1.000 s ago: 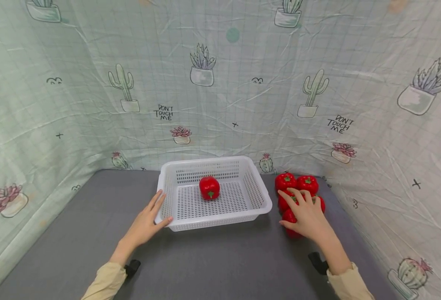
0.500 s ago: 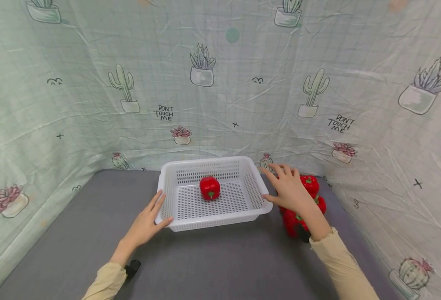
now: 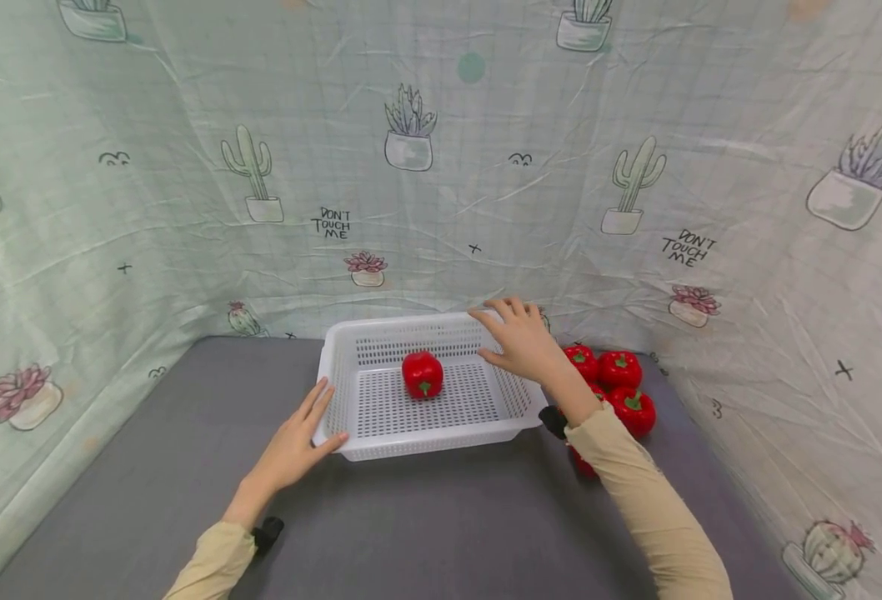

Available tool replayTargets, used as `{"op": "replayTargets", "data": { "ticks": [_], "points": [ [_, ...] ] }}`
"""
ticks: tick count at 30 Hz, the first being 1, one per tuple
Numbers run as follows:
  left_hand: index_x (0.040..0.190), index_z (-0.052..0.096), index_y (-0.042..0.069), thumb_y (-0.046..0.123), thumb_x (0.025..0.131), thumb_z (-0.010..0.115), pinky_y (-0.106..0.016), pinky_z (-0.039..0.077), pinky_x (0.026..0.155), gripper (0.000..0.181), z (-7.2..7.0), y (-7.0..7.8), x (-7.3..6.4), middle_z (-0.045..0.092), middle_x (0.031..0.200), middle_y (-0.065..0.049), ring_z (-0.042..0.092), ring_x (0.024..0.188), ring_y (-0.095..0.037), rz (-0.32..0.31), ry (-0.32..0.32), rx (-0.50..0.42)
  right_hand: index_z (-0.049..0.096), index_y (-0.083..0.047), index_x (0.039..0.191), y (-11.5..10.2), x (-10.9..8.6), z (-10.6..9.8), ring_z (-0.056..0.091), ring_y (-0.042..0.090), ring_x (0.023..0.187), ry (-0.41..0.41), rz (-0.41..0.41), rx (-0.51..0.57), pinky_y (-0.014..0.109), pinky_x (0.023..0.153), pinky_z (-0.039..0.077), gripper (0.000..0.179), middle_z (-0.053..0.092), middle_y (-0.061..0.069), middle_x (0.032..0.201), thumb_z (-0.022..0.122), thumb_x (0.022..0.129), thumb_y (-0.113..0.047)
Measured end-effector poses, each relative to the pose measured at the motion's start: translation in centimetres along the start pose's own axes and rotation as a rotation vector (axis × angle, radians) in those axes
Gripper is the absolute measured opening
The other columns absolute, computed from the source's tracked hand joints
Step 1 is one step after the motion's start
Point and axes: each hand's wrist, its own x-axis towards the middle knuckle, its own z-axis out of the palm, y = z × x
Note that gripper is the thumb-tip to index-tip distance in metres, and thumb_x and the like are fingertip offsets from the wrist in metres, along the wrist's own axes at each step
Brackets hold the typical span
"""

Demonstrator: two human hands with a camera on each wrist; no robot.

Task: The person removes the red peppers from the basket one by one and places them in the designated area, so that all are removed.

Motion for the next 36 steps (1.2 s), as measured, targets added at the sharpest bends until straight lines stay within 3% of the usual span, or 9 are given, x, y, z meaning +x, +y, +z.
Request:
{"op": "replayTargets", "data": {
  "ticks": [14,24,29,36],
  "points": [
    [0.141,0.027,0.01,0.05,0.081,0.056,-0.057,0.035,0.089,0.078,-0.1,-0.1,0.0,0.019,0.15,-0.006,0.044,0.118,-0.039,0.001,0.0,-0.011,0.055,-0.013,0.119,-1.4,4.7,4.2,0.045,0.03,0.104,0.198,-0.024,0.101,0.049,0.083,0.036,0.039,0.052,0.012,0.119,0.062,0.083,-0.027],
    [0.141,0.026,0.011,0.051,0.081,0.056,-0.057,0.035,0.089,0.078,0.0,-0.1,0.0,0.018,0.15,-0.006,0.044,0.118,-0.039,0.0,-0.001,-0.012,0.059,-0.013,0.112,-0.9,6.4,8.4,0.049,0.027,0.099,0.271,-0.023,0.058,0.045,0.08,0.037,0.03,0.056,0.01,0.111,0.06,0.084,-0.024],
    [0.142,0.025,0.011,0.051,0.081,0.055,-0.057,0.035,0.09,0.079,0.0,0.0,0.0,0.018,0.15,-0.006,0.043,0.119,-0.039,0.0,-0.004,-0.011,0.06,-0.013,0.108,-0.6,6.9,9.6,0.049,0.027,0.096,0.257,-0.084,0.005,0.043,0.079,0.038,0.027,0.056,0.009,0.108,0.062,0.083,-0.024],
    [0.141,0.028,0.01,0.05,0.081,0.056,-0.057,0.035,0.089,0.077,0.1,0.0,-0.1,0.02,0.149,-0.006,0.044,0.118,-0.039,0.015,0.017,-0.013,0.057,-0.014,0.108,-0.2,6.7,11.6,0.052,0.027,0.096,0.2,-0.255,-0.153,0.041,0.078,0.042,0.029,0.056,0.008,0.108,0.059,0.084,-0.032]
  ]
}}
